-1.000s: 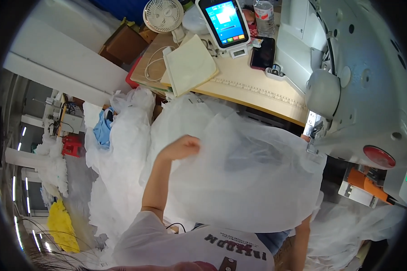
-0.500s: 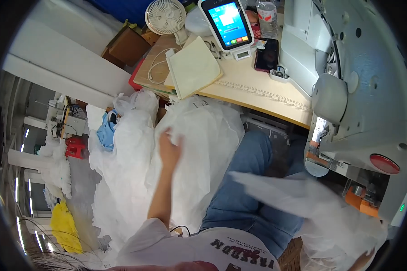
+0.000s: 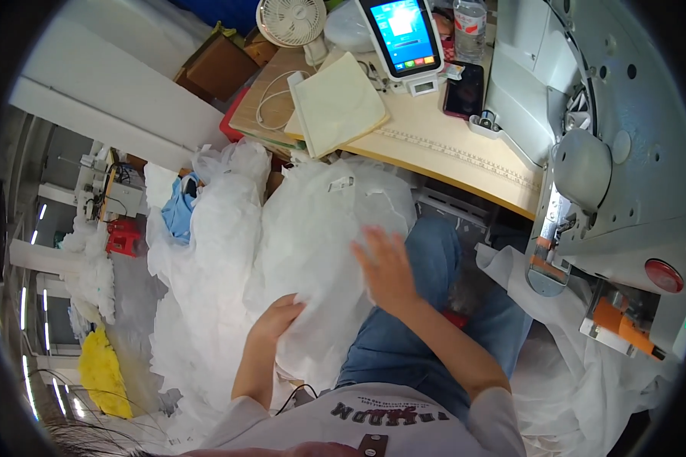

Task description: Feeding and smoothing large sheets of white fabric into an industrial machine on a factory floor.

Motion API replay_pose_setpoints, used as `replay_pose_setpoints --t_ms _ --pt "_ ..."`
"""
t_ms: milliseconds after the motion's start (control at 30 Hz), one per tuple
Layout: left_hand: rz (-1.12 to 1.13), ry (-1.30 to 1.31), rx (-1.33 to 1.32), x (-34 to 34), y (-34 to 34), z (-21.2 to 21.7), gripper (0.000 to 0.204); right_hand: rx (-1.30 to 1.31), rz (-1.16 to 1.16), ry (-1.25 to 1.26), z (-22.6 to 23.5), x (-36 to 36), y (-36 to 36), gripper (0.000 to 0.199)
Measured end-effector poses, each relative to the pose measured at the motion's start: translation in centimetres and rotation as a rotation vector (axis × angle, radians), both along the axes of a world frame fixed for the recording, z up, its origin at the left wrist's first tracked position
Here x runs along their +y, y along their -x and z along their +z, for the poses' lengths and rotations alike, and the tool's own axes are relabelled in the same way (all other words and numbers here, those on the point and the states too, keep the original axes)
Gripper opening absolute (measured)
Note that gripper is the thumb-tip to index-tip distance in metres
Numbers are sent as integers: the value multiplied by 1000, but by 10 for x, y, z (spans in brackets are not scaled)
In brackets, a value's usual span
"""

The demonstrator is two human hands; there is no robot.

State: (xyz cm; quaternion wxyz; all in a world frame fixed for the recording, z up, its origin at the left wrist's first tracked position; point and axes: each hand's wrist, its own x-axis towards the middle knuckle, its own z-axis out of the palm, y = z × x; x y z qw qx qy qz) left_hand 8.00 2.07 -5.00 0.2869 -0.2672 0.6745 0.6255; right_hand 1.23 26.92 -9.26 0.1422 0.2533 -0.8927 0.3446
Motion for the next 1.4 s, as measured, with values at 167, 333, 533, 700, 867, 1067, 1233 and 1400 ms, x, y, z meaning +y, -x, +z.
replay_pose_setpoints --t_ms 167,333,533,700,867,1067,1233,1400 --pt "-113 -351 291 -10 -19 77 41 -167 557 437 24 -16 -16 44" --pt "-802 1466 447 -15 -13 25 23 -434 306 330 75 88 -92 32" --pt "-672 1124 1071 79 101 -2 11 -415 -821 639 114 187 -149 22" --pt "-661 468 1199 203 94 22 26 -86 -867 411 95 204 -146 14" --pt "-860 500 1409 228 -6 20 27 -158 -1007 265 92 200 -149 14" --pt "-641 722 1161 174 3 -17 22 -588 -960 643 93 209 -126 18" --pt "-682 719 1106 202 8 -34 13 -554 -628 645 96 201 -121 22" --pt "-576 590 984 182 27 -56 9 -438 -651 237 89 195 -128 30"
